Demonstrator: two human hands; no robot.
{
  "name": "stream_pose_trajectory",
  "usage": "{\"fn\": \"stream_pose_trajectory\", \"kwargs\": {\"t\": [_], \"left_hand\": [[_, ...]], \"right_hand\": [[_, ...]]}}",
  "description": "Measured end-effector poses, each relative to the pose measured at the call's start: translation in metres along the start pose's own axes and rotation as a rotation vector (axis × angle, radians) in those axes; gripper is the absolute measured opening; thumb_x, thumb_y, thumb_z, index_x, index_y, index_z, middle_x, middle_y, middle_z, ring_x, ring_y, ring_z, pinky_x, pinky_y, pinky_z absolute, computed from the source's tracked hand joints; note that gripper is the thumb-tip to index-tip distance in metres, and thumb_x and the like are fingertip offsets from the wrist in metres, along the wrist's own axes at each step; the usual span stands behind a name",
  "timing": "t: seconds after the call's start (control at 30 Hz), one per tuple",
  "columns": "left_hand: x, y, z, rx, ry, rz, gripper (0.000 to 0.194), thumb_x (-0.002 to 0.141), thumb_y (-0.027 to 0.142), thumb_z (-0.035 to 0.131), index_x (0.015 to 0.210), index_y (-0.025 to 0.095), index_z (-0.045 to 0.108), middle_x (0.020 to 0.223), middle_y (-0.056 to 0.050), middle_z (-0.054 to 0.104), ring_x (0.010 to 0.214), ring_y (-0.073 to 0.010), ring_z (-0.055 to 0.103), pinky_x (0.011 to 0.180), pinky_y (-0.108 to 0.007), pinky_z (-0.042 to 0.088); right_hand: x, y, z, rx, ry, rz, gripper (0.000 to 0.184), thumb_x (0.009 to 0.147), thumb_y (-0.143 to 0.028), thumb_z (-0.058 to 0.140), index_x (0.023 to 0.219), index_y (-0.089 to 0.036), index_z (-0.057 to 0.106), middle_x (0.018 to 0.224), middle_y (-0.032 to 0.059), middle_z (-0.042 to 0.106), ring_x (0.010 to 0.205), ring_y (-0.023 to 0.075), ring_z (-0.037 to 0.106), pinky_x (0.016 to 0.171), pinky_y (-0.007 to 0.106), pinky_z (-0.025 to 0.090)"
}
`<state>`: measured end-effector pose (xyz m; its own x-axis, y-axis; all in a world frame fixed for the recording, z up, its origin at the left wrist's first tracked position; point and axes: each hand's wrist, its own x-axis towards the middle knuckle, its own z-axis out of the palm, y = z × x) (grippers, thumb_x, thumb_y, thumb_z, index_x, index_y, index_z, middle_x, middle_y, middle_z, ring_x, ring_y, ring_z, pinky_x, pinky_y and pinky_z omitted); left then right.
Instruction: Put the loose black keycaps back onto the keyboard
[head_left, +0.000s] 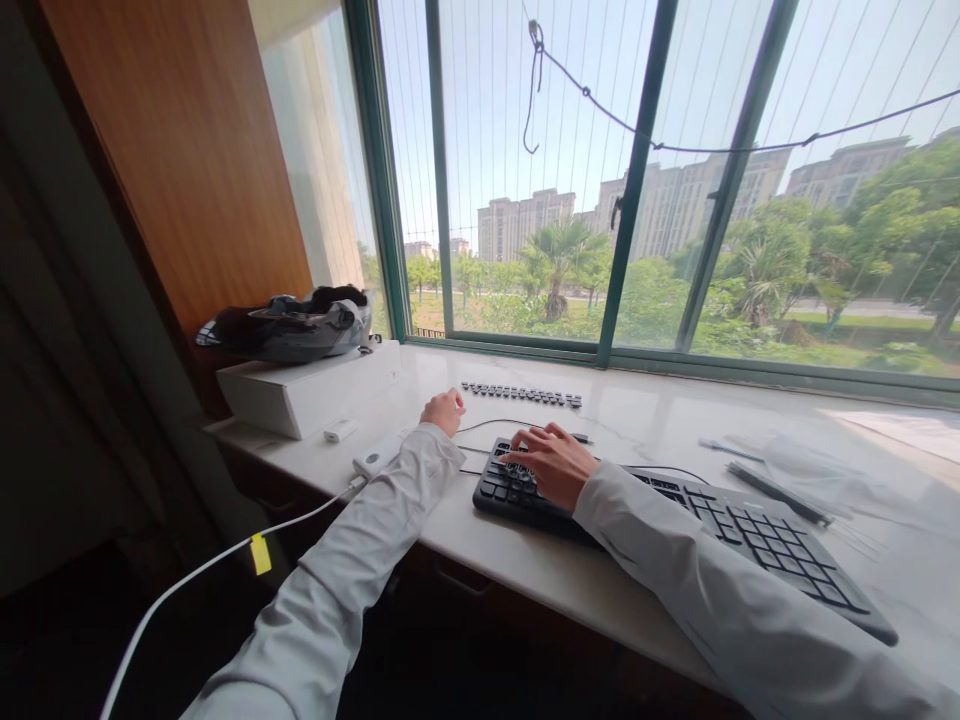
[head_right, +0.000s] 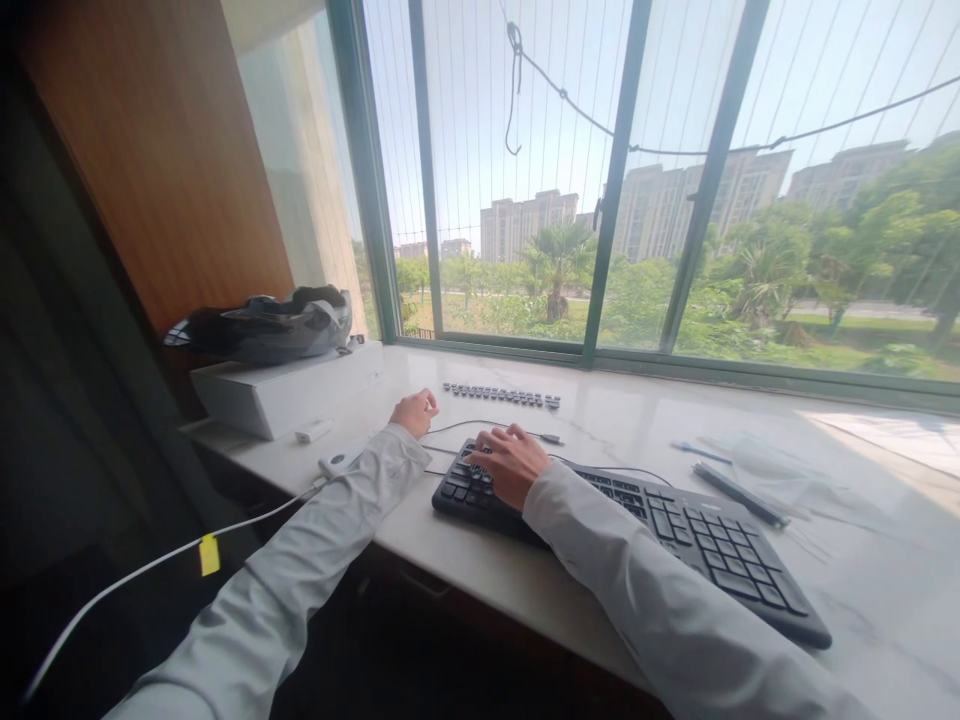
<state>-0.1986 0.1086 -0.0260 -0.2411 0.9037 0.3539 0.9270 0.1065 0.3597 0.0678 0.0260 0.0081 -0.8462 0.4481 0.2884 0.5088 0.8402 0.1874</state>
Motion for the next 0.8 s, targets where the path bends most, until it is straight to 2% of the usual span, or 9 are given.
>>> {"fn": "stream_pose_trajectory", "kwargs": {"t": [0.17,0.33,0.5,0.63,0.8], "left_hand": [[-0.003,-0.004,-0.001,0.113,-0.003,-0.048,0.012,0.084,0.029,0.058,0.095,0.025,0.059,0.102,-0.005,0.067,0.091,-0.0196,0.063,0.076,-0.029,0.046],[0.003,0.001,-0.005,0.206,-0.008,-0.045,0.024,0.085,0.042,0.054,0.103,0.028,0.060,0.110,-0.005,0.066,0.096,-0.0223,0.062,0.081,-0.033,0.046],[0.042,0.015,-0.001,0.296,-0.087,-0.026,0.032,0.079,0.050,0.059,0.100,0.027,0.065,0.112,-0.006,0.067,0.101,-0.0247,0.061,0.086,-0.036,0.047],[0.076,0.023,0.014,0.356,-0.120,0.013,0.030,0.082,0.042,0.057,0.107,0.027,0.065,0.112,-0.007,0.067,0.102,-0.0244,0.061,0.086,-0.034,0.047],[0.102,0.021,0.030,0.433,-0.153,0.164,0.033,0.081,0.026,0.059,0.114,0.033,0.064,0.116,-0.005,0.064,0.104,-0.0228,0.061,0.090,-0.033,0.045]], "right_hand": [[-0.018,0.006,-0.005,-0.028,0.170,0.091,0.043,0.082,-0.006,0.045,0.116,-0.026,0.063,0.112,0.0053,0.060,0.091,0.0158,0.053,0.083,0.032,0.029],[-0.027,0.021,0.008,-0.063,0.171,0.155,0.032,0.082,-0.011,0.048,0.105,-0.023,0.068,0.106,0.0067,0.062,0.090,0.0176,0.054,0.083,0.035,0.028],[-0.026,0.025,0.015,-0.051,0.153,0.180,0.029,0.082,-0.013,0.048,0.099,-0.023,0.069,0.103,0.0070,0.063,0.090,0.0183,0.054,0.085,0.036,0.027],[-0.027,0.025,0.016,-0.044,0.134,0.186,0.026,0.083,-0.015,0.048,0.096,-0.022,0.070,0.101,0.0080,0.063,0.091,0.0190,0.054,0.086,0.037,0.028],[-0.028,0.026,0.014,-0.046,0.111,0.198,0.024,0.082,-0.015,0.048,0.091,-0.019,0.070,0.099,0.0089,0.063,0.091,0.0194,0.053,0.086,0.037,0.028]]}}
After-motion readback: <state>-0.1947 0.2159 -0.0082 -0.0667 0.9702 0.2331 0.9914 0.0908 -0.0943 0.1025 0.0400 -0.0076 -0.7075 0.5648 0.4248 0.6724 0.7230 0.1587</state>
